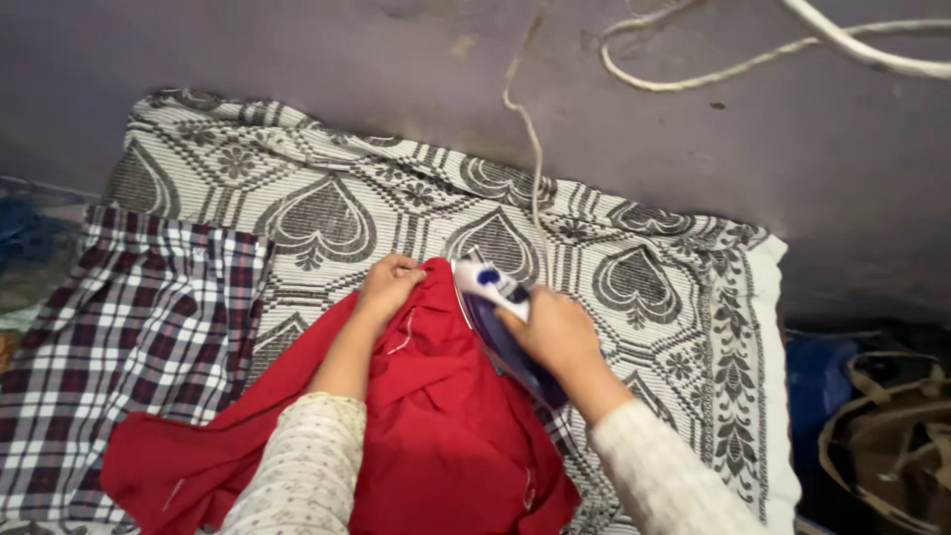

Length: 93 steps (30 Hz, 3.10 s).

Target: The person irons a red polo shirt on a patterned cloth surface. They repeatedly smooth the fabric with their hands and move the iron over the collar, sleeves, and body of the shirt.

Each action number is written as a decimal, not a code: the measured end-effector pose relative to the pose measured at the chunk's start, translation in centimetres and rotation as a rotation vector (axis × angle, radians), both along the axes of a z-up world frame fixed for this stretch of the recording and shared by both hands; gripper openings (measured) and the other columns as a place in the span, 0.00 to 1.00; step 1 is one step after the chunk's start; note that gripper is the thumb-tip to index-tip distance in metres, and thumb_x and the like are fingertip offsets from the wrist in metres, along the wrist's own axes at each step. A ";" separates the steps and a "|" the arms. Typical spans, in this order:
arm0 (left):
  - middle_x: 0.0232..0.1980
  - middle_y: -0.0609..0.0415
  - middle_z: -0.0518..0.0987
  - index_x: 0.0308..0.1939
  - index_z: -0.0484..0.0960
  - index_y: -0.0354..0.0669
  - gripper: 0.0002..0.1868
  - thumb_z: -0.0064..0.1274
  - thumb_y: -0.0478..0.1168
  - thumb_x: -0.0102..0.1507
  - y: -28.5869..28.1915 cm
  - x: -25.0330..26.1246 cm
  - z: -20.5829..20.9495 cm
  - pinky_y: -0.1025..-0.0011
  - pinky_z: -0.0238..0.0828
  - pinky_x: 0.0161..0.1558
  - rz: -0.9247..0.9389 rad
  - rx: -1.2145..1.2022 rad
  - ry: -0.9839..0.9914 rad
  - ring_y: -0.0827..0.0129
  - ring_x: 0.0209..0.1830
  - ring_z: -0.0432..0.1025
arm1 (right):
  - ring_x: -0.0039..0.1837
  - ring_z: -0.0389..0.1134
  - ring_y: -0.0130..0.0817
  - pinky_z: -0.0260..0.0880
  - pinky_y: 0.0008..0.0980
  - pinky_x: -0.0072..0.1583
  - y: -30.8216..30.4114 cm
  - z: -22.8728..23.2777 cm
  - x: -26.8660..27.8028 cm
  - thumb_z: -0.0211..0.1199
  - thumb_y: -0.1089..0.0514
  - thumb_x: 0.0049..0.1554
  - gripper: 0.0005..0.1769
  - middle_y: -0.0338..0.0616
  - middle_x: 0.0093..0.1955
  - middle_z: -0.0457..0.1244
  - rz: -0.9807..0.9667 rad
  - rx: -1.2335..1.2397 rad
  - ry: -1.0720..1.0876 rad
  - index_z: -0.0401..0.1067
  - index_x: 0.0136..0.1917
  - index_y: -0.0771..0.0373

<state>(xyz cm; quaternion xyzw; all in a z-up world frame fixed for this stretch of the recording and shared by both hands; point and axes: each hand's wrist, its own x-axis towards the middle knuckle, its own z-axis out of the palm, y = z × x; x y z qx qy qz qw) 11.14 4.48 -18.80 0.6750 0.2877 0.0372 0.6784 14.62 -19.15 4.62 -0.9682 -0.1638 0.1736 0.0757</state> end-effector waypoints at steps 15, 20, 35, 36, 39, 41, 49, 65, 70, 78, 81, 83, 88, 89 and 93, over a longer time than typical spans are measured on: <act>0.33 0.57 0.80 0.39 0.84 0.38 0.11 0.60 0.42 0.58 -0.1 0.0 3.0 0.74 0.70 0.38 0.012 0.002 0.060 0.73 0.33 0.71 | 0.42 0.76 0.52 0.77 0.48 0.51 -13.5 -0.2 -8.9 0.64 0.32 0.52 0.30 0.53 0.34 0.71 -0.190 -0.230 0.080 0.73 0.52 0.59; 0.33 0.56 0.81 0.37 0.84 0.38 0.13 0.59 0.45 0.59 -0.1 0.0 3.1 0.73 0.69 0.40 0.017 -0.031 0.043 0.73 0.34 0.72 | 0.43 0.74 0.57 0.75 0.52 0.50 -7.5 0.4 -5.4 0.65 0.33 0.51 0.31 0.58 0.37 0.70 -0.141 -0.127 0.010 0.73 0.53 0.60; 0.39 0.49 0.84 0.41 0.84 0.39 0.18 0.57 0.51 0.59 -0.1 -0.2 3.2 0.68 0.71 0.47 0.012 0.102 0.064 0.65 0.41 0.76 | 0.51 0.73 0.56 0.73 0.50 0.55 4.2 0.6 2.4 0.67 0.32 0.52 0.33 0.60 0.47 0.70 -0.037 -0.040 -0.044 0.75 0.52 0.64; 0.39 0.49 0.84 0.40 0.84 0.39 0.19 0.57 0.52 0.59 0.2 0.1 3.3 0.68 0.71 0.48 0.010 0.122 0.081 0.64 0.41 0.76 | 0.51 0.73 0.56 0.73 0.50 0.55 3.9 0.7 2.2 0.67 0.32 0.52 0.33 0.59 0.47 0.71 -0.031 -0.023 -0.036 0.75 0.52 0.64; 0.39 0.48 0.84 0.39 0.84 0.37 0.20 0.57 0.53 0.59 0.0 -0.1 3.1 0.68 0.70 0.48 0.008 0.135 0.097 0.63 0.42 0.76 | 0.50 0.73 0.56 0.73 0.51 0.54 0.7 0.5 -0.4 0.67 0.35 0.51 0.30 0.58 0.47 0.71 -0.068 -0.029 0.012 0.74 0.55 0.59; 0.40 0.47 0.85 0.39 0.85 0.37 0.20 0.57 0.53 0.59 -0.2 -0.1 3.0 0.68 0.71 0.49 0.020 0.098 0.036 0.64 0.43 0.77 | 0.50 0.73 0.55 0.73 0.51 0.53 -2.1 0.5 -2.6 0.67 0.35 0.51 0.30 0.56 0.46 0.71 -0.048 -0.050 -0.005 0.74 0.51 0.62; 0.40 0.50 0.84 0.40 0.85 0.38 0.21 0.59 0.53 0.58 0.2 -0.1 3.7 0.68 0.70 0.48 0.016 0.101 0.067 0.66 0.42 0.75 | 0.46 0.76 0.51 0.77 0.47 0.53 -13.1 1.0 -8.2 0.60 0.29 0.55 0.33 0.53 0.41 0.72 -0.225 -0.312 0.133 0.71 0.58 0.58; 0.52 0.42 0.80 0.55 0.74 0.47 0.26 0.62 0.38 0.53 -3.4 4.7 11.9 0.53 0.69 0.52 -0.401 0.800 0.238 0.45 0.54 0.74 | 0.56 0.67 0.48 0.64 0.49 0.59 -15.1 -0.5 -5.7 0.63 0.42 0.53 0.30 0.53 0.54 0.67 0.011 0.108 -0.683 0.70 0.60 0.65; 0.50 0.43 0.83 0.54 0.74 0.47 0.19 0.53 0.30 0.59 -2.8 5.2 11.1 0.56 0.72 0.53 -0.656 0.742 0.126 0.47 0.53 0.76 | 0.56 0.68 0.49 0.68 0.43 0.57 -12.3 -4.8 -14.2 0.68 0.50 0.53 0.19 0.49 0.51 0.65 -0.265 0.399 -0.129 0.72 0.55 0.58; 0.53 0.48 0.87 0.49 0.89 0.46 0.25 0.48 0.22 0.54 0.4 6.0 8.4 0.69 0.73 0.58 -0.764 0.337 -0.096 0.62 0.54 0.79 | 0.64 0.61 0.48 0.66 0.42 0.61 -12.4 -7.0 -15.6 0.74 0.49 0.46 0.35 0.49 0.61 0.61 -0.393 0.352 -0.097 0.72 0.67 0.49; 0.52 0.49 0.85 0.52 0.87 0.44 0.23 0.54 0.25 0.54 1.8 4.9 10.5 0.69 0.73 0.56 -0.765 0.315 -0.103 0.63 0.52 0.78 | 0.65 0.60 0.49 0.62 0.44 0.65 -11.9 -7.6 -15.5 0.75 0.46 0.45 0.37 0.49 0.65 0.61 -0.323 0.324 -0.165 0.72 0.67 0.53; 0.49 0.50 0.84 0.52 0.86 0.44 0.20 0.60 0.28 0.56 2.0 4.0 12.3 0.68 0.73 0.55 -0.765 0.477 -0.136 0.62 0.50 0.78 | 0.66 0.60 0.49 0.60 0.45 0.66 -11.5 -8.0 -15.4 0.74 0.45 0.46 0.36 0.48 0.66 0.61 -0.272 0.300 -0.206 0.73 0.65 0.55; 0.42 0.48 0.81 0.45 0.87 0.41 0.12 0.60 0.31 0.56 1.1 3.0 16.4 0.62 0.72 0.53 -0.793 0.787 -0.281 0.54 0.48 0.75 | 0.66 0.60 0.45 0.58 0.45 0.65 -11.1 -9.0 -15.1 0.70 0.47 0.49 0.28 0.43 0.68 0.62 -0.141 0.197 -0.267 0.75 0.61 0.59; 0.40 0.47 0.80 0.42 0.87 0.41 0.10 0.60 0.31 0.56 0.8 2.9 17.0 0.61 0.71 0.54 -0.794 0.826 -0.345 0.53 0.48 0.74 | 0.66 0.60 0.44 0.57 0.45 0.65 -11.1 -9.2 -15.2 0.69 0.49 0.50 0.26 0.43 0.68 0.62 -0.094 0.183 -0.299 0.75 0.60 0.60; 0.43 0.44 0.78 0.36 0.82 0.37 0.08 0.60 0.29 0.53 0.3 2.7 18.3 0.59 0.69 0.53 -0.753 0.887 -0.526 0.50 0.49 0.71 | 0.66 0.60 0.43 0.57 0.46 0.64 -10.7 -10.2 -15.7 0.64 0.56 0.54 0.21 0.44 0.69 0.62 0.068 0.145 -0.400 0.75 0.60 0.64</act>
